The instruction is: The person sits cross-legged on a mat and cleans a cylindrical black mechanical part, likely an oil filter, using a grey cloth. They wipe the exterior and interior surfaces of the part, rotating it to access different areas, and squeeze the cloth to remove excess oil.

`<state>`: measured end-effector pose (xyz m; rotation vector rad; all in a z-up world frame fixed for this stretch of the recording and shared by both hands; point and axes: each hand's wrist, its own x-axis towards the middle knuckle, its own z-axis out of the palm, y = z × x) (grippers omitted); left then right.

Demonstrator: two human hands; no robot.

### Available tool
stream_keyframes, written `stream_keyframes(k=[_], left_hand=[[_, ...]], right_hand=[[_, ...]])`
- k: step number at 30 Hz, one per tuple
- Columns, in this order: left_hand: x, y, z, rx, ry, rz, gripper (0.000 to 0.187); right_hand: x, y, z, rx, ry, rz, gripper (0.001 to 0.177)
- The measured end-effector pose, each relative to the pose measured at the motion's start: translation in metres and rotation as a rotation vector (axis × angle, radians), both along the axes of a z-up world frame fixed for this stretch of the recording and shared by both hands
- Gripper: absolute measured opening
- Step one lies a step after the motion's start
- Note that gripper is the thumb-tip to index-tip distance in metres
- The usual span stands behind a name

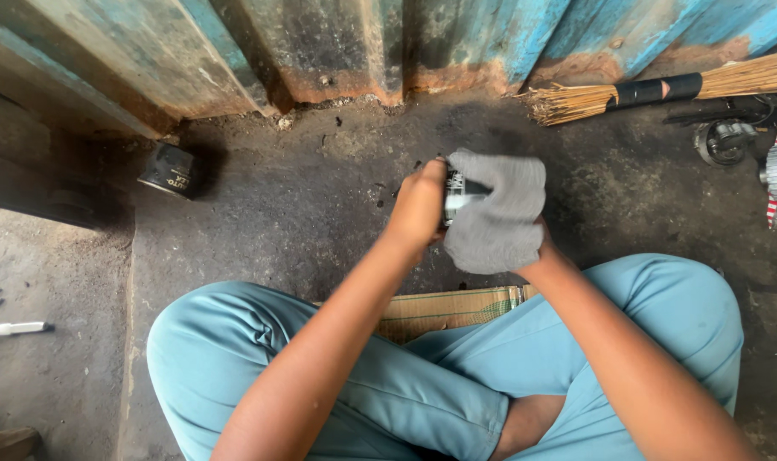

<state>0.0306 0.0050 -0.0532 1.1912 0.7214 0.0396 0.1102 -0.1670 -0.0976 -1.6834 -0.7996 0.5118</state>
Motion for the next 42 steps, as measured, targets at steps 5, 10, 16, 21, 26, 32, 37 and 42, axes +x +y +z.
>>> stream_keyframes(k=[5, 10, 16, 21, 26, 32, 37, 42], left_hand=[[-0.020, -0.019, 0.012, 1.099, -0.386, 0.042, 0.029], [-0.030, -0.010, 0.048, 1.590, -0.776, -0.278, 0.036], [-0.023, -0.020, 0.050, 1.339, -0.619, -0.085, 0.023], [-0.002, -0.019, 0.031, 0.794, -0.439, 0.102, 0.031], [0.012, -0.009, 0.015, 0.289, -0.245, 0.019, 0.045], [0.010, -0.021, -0.007, 0.251, -0.421, 0.002, 0.043], [-0.010, -0.037, 0.010, 0.666, -0.507, 0.161, 0.034], [-0.009, -0.041, 0.037, 0.910, -0.413, 0.131, 0.033]], right_hand=[[0.030, -0.006, -0.043, 0.169, 0.699, -0.062, 0.037], [0.021, -0.015, -0.011, 0.210, 1.016, -0.135, 0.037], [-0.001, 0.013, 0.033, 0.246, 0.621, -0.303, 0.036], [0.005, 0.014, 0.030, 0.107, 0.031, -0.268, 0.038], [-0.004, 0.006, 0.034, 0.032, -0.307, -0.197, 0.044], [-0.008, 0.005, 0.062, 0.130, -0.335, -0.127, 0.044], [-0.001, 0.006, 0.043, 0.170, 0.013, -0.175, 0.037], [0.005, 0.017, 0.025, 0.316, 0.409, -0.208, 0.032]])
